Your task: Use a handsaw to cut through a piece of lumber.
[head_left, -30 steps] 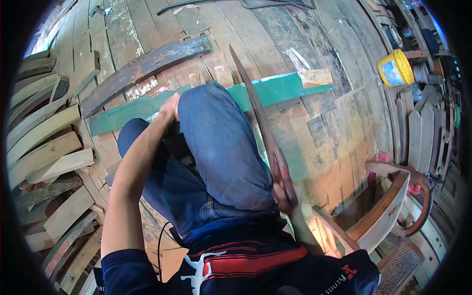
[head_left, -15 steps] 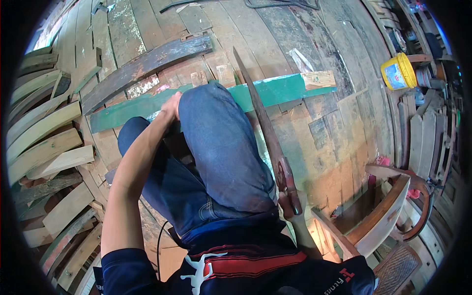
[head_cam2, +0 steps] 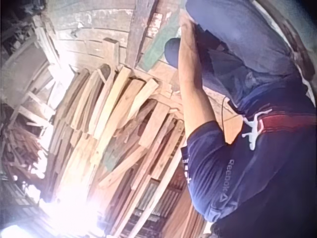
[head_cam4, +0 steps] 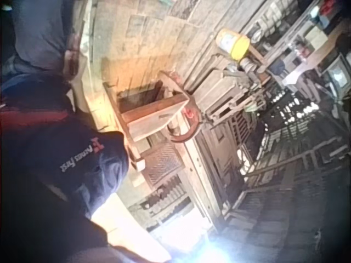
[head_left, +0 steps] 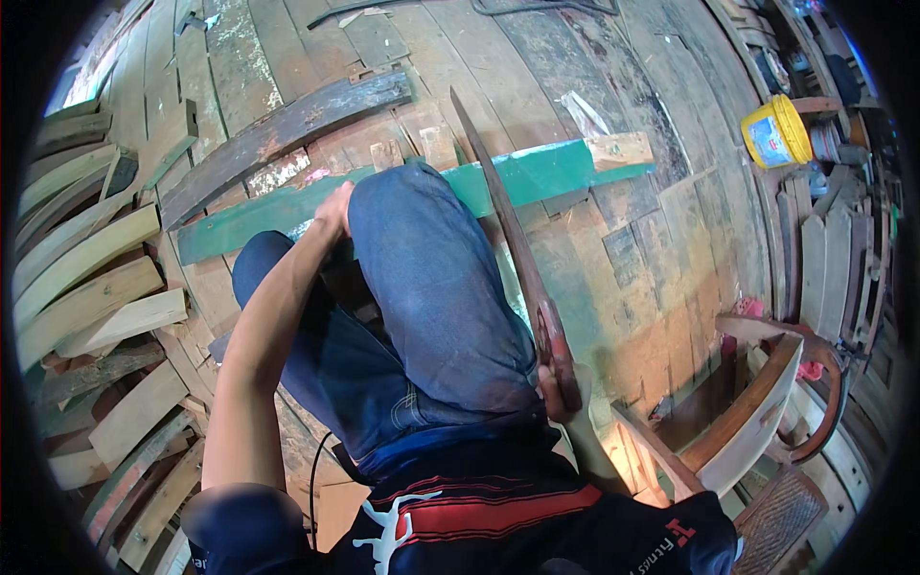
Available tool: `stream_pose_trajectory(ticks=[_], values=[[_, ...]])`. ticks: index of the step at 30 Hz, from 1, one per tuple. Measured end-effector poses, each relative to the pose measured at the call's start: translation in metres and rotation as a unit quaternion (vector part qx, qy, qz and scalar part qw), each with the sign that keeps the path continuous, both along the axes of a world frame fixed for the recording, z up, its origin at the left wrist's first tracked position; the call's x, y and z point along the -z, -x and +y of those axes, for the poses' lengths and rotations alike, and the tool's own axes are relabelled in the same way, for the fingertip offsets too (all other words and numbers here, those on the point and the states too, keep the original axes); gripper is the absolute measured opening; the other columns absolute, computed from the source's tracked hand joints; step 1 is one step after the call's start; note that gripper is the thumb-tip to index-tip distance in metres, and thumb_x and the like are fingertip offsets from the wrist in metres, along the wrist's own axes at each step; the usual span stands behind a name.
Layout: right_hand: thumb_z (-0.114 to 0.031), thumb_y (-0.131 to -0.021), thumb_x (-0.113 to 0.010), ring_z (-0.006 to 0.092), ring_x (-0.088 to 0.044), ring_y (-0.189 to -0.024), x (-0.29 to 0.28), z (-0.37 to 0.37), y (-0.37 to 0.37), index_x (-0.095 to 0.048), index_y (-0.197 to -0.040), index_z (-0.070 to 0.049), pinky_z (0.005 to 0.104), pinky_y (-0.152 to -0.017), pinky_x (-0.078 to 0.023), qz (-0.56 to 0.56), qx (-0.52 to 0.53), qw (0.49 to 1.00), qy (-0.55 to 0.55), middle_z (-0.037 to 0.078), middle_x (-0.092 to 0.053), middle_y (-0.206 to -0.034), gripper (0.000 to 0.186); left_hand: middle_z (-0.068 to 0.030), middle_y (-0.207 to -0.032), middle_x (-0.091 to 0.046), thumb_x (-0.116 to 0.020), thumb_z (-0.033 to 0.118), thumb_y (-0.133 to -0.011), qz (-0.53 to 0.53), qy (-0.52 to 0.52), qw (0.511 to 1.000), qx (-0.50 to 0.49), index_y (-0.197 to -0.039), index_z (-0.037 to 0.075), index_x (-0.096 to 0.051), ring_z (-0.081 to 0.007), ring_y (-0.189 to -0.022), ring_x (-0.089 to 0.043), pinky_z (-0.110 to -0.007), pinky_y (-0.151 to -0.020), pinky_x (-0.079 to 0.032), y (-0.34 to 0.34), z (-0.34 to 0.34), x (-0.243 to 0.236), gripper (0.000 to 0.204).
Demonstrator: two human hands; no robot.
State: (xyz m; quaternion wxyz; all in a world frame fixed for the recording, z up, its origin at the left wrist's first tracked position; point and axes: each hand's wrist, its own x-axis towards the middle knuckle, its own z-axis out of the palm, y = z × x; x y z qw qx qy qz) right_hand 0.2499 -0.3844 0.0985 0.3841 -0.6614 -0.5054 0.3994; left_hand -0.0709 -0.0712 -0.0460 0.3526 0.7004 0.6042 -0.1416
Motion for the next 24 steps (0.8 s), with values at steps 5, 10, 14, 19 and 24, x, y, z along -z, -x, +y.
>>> stream_pose_trajectory(ticks=[5, 10, 14, 19, 24], values=[[-0.010, -0.088, -0.059, 0.0131, -0.045, -0.047, 0.088, 0.112, -0.002, -0.061, -0.086, 0.001, 0.0321, -0.045, -0.035, 0.095, 0.028, 0.994, -0.050, 0.008, -0.047, -0.054, 0.011, -0.0244, -0.102, -0.067, -0.070, 0.023, -0.069, -0.021, 0.010, 1.000, -0.015, -0.107, -0.004, -0.059, -0.0361, -0.100, -0.065, -0.042, -0.079, -0.052, 0.000, 0.014, 0.046, 0.048], [-0.009, -0.086, -0.061, 0.0144, -0.045, -0.051, 0.037, 0.069, 0.029, -0.061, -0.085, 0.000, 0.0321, -0.049, -0.036, 0.069, -0.001, 0.998, -0.015, 0.007, -0.047, -0.057, 0.009, -0.0232, -0.097, -0.068, -0.070, 0.022, -0.068, -0.034, -0.052, 0.998, 0.001, -0.098, -0.004, -0.063, -0.0343, -0.095, -0.067, -0.042, -0.074, -0.052, 0.079, 0.010, 0.095, 0.040], [-0.002, -0.090, -0.046, 0.0092, -0.043, -0.054, -0.001, -0.012, -0.006, -0.035, -0.144, -0.006, 0.0260, -0.049, -0.036, -0.033, -0.054, 0.998, 0.001, 0.002, -0.050, -0.062, 0.055, -0.0233, -0.094, -0.068, -0.069, 0.022, -0.068, -0.026, 0.046, 0.999, -0.013, -0.092, -0.005, -0.062, -0.0346, -0.094, -0.067, -0.042, -0.072, -0.052, 0.003, 0.008, 0.027, 0.037], [-0.007, -0.086, -0.060, 0.0112, -0.042, -0.047, 0.072, 0.113, 0.013, -0.062, -0.081, 0.002, 0.0316, -0.045, -0.033, 0.012, 0.001, 0.992, -0.130, 0.003, -0.044, -0.052, 0.010, -0.0234, -0.086, -0.069, -0.070, 0.023, -0.068, -0.057, -0.038, 0.998, -0.010, -0.087, -0.006, -0.063, -0.0337, -0.085, -0.069, -0.041, -0.068, -0.052, 0.017, 0.011, 0.062, 0.035], [-0.006, -0.086, -0.061, 0.0155, -0.049, -0.048, 0.022, 0.054, 0.028, -0.061, -0.079, 0.001, 0.0327, -0.046, -0.035, 0.051, 0.038, 0.998, 0.026, 0.007, -0.050, -0.054, 0.010, -0.0237, -0.084, -0.069, -0.071, 0.025, -0.070, -0.091, -0.103, 0.990, 0.040, -0.083, -0.005, -0.062, -0.0328, -0.083, -0.069, -0.040, -0.066, -0.052, 0.050, 0.013, 0.086, 0.035]])
